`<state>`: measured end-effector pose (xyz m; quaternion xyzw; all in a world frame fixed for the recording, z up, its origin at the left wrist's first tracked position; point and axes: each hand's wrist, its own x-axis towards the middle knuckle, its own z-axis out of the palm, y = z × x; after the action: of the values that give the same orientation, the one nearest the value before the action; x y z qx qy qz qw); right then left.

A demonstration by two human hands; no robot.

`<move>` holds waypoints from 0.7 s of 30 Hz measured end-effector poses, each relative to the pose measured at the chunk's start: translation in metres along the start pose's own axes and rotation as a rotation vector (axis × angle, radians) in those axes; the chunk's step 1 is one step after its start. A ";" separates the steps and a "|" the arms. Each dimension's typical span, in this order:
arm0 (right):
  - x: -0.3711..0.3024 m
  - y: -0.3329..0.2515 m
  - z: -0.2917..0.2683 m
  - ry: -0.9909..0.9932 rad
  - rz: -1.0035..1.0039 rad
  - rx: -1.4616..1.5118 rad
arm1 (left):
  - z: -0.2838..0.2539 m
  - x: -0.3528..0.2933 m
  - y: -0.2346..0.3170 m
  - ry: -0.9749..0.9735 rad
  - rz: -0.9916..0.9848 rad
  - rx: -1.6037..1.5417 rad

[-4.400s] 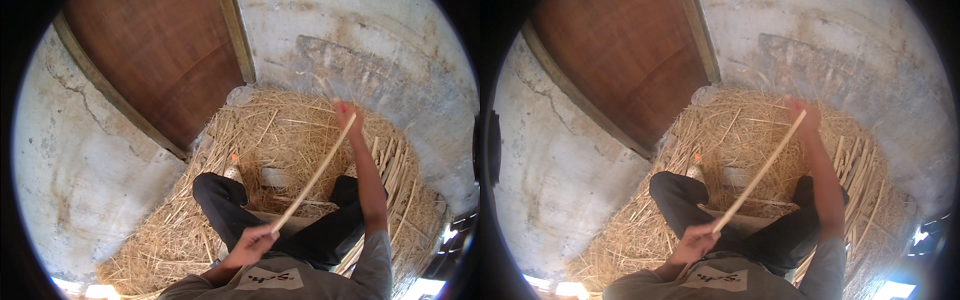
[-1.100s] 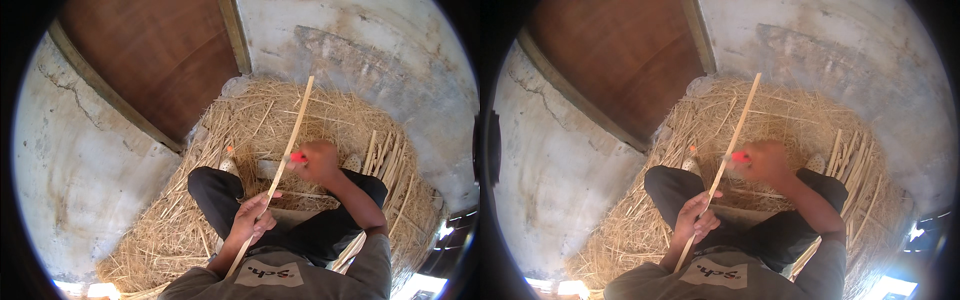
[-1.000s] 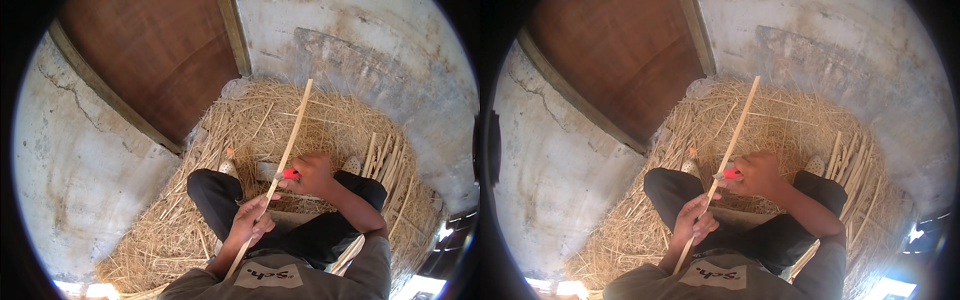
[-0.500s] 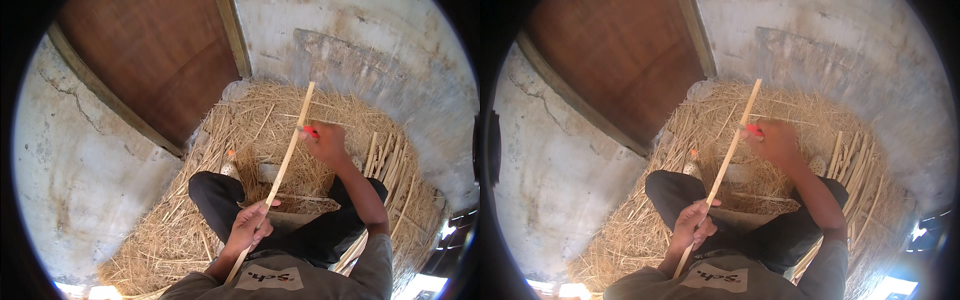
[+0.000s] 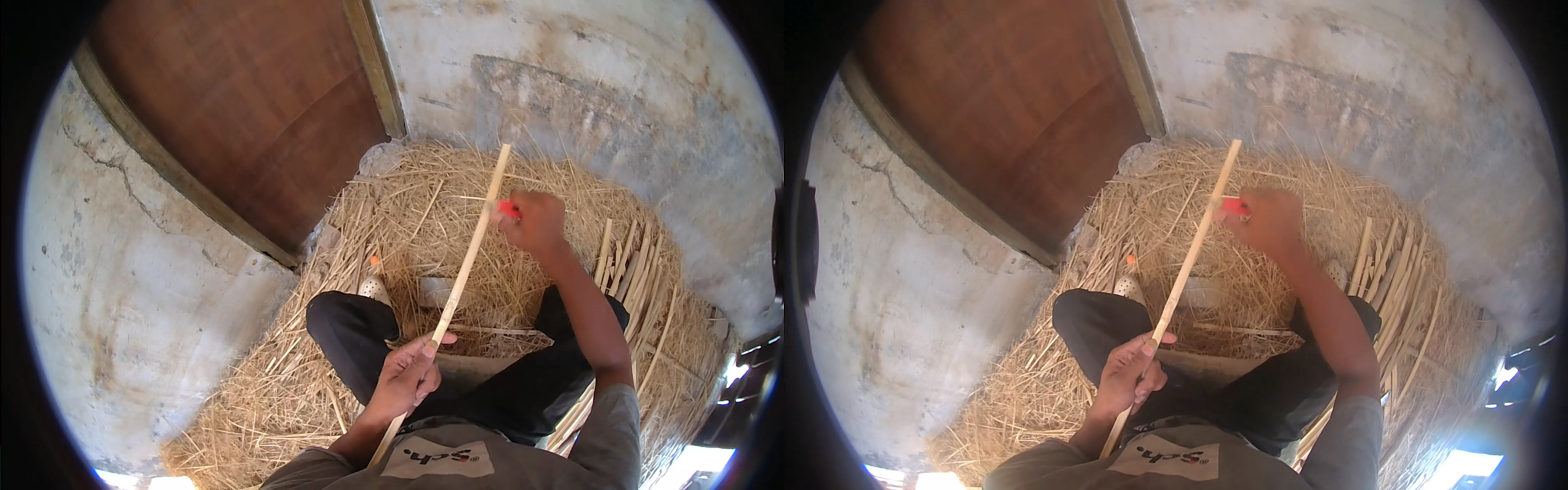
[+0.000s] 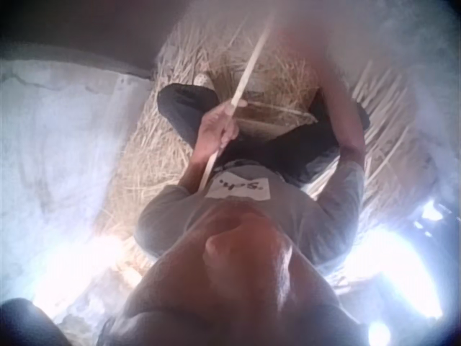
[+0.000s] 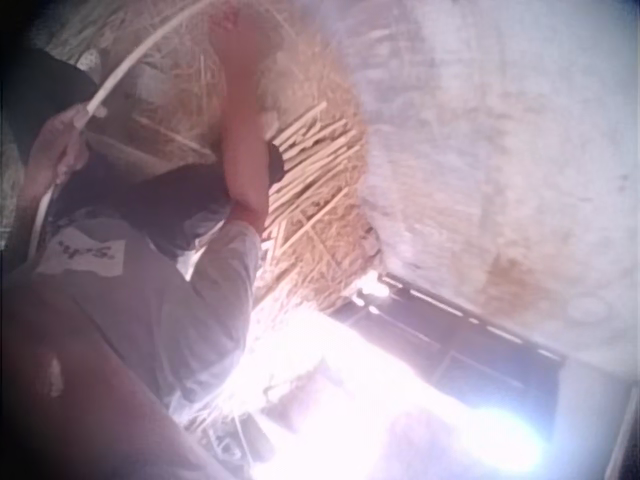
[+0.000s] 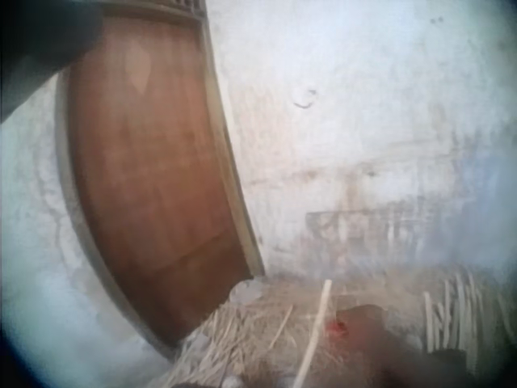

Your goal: The person sits on a bed of straw and uses a red utility knife to shave the surface of a long, thin bamboo stick. They hold the stick with one hand and scrape along its length with the other, occasionally rotating the stick to work on different sides.

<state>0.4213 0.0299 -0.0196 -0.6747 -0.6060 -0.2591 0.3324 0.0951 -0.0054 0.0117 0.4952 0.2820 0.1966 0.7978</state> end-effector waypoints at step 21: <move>-0.027 -0.022 -0.020 -0.204 0.243 0.163 | -0.032 -0.003 -0.015 0.104 0.082 0.187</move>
<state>0.3968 -0.0012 -0.0241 -0.7366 -0.5694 -0.0972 0.3518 0.0731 0.0079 -0.0124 0.5678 0.3198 0.2274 0.7236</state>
